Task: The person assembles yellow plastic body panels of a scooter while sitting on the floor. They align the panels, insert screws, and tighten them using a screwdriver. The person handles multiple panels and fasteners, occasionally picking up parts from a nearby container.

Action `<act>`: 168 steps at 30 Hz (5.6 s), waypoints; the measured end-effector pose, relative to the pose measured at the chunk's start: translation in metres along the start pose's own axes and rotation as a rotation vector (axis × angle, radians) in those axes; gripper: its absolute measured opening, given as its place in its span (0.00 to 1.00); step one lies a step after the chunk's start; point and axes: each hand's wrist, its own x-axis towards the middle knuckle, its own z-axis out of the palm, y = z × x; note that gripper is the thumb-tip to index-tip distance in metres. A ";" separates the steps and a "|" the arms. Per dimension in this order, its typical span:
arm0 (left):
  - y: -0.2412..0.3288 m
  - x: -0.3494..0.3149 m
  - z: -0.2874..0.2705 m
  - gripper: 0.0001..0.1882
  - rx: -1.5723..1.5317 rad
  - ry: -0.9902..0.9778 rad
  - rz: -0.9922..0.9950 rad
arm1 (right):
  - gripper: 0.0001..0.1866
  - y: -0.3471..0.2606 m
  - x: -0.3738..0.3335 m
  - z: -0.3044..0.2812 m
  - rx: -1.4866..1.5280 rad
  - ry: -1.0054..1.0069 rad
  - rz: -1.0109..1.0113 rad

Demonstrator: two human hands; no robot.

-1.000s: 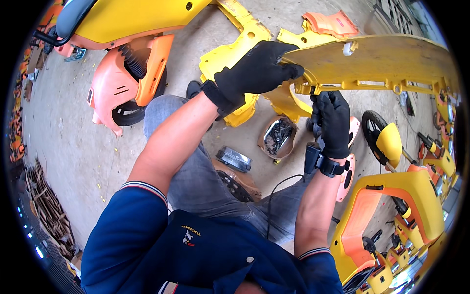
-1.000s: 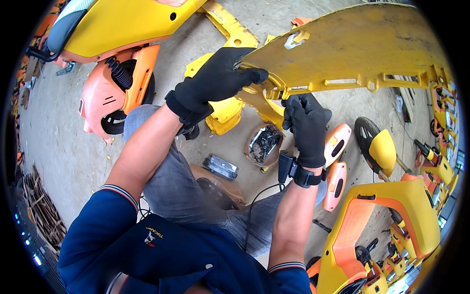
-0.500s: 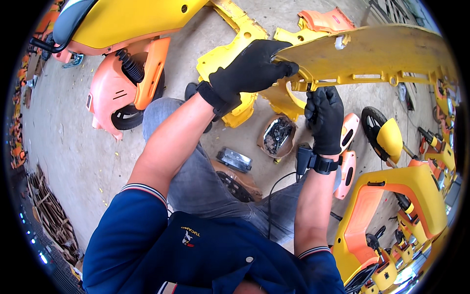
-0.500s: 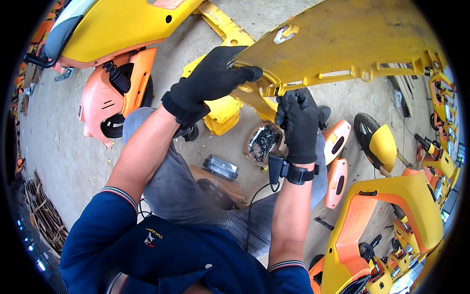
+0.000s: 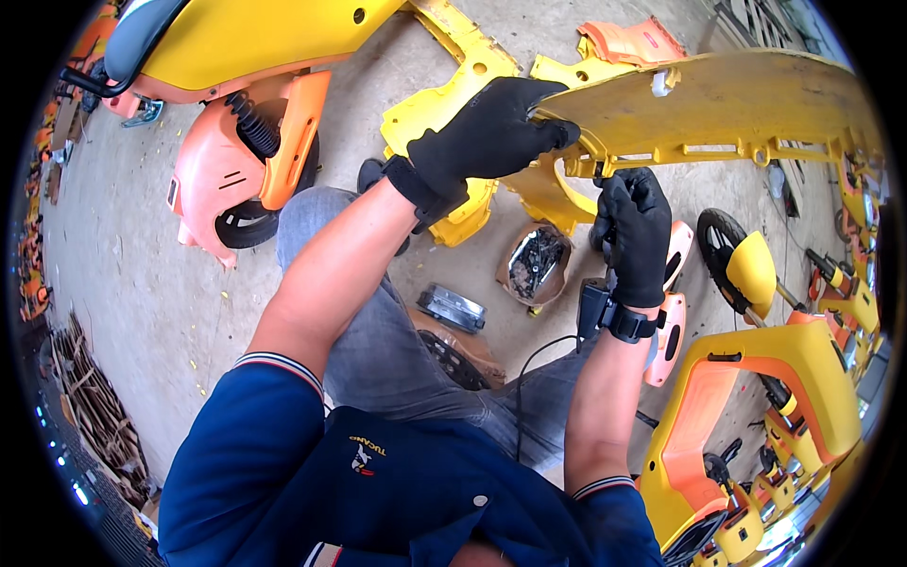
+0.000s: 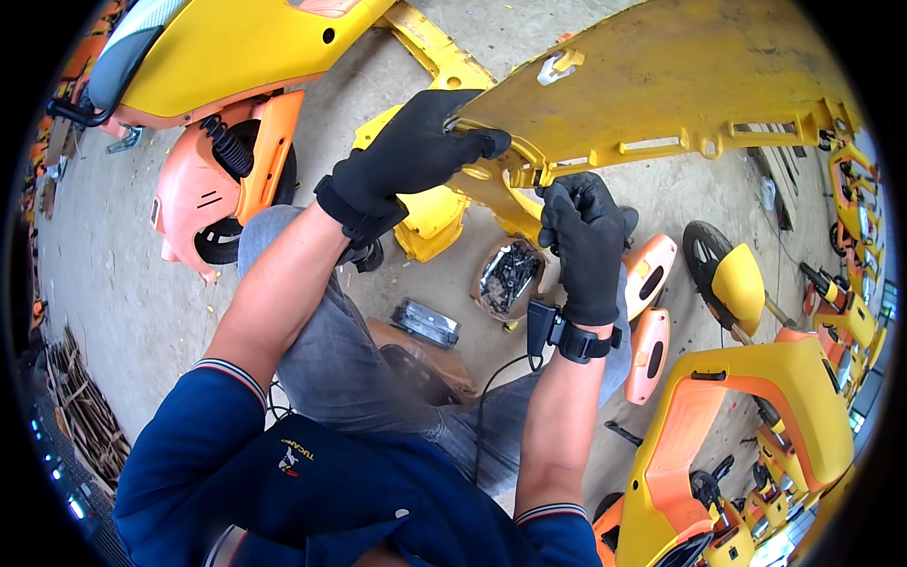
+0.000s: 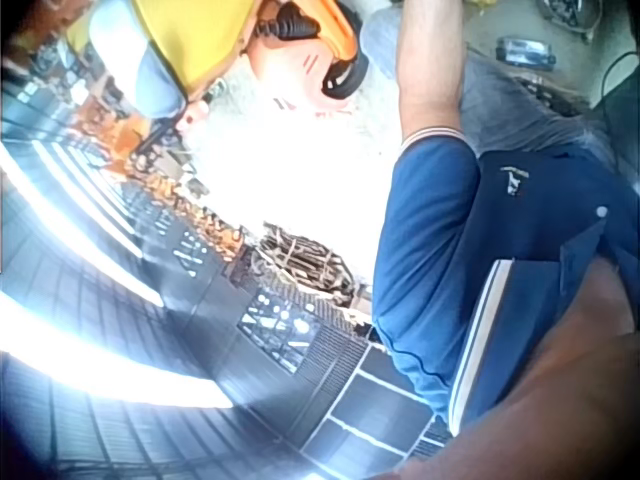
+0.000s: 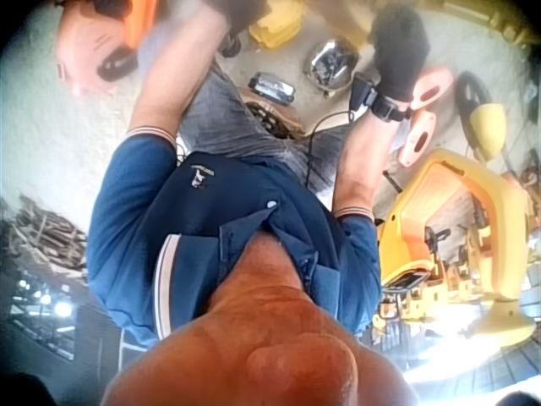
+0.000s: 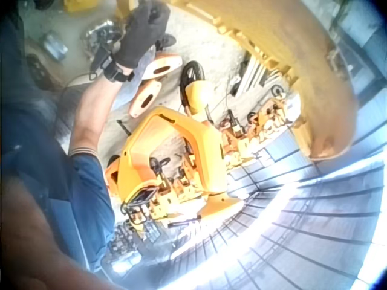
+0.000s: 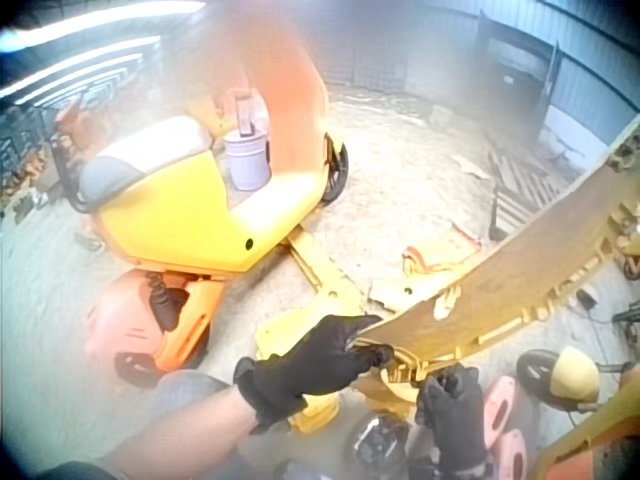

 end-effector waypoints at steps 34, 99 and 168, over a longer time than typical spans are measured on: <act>0.000 0.000 0.001 0.16 0.010 -0.016 0.028 | 0.08 0.003 -0.002 0.000 -0.016 -0.009 -0.024; 0.011 -0.001 -0.001 0.18 -0.121 -0.016 -0.184 | 0.15 0.022 -0.017 -0.009 0.502 0.154 -0.083; 0.011 -0.002 0.000 0.14 -0.118 -0.082 -0.134 | 0.14 -0.001 -0.006 -0.032 0.016 -0.067 0.075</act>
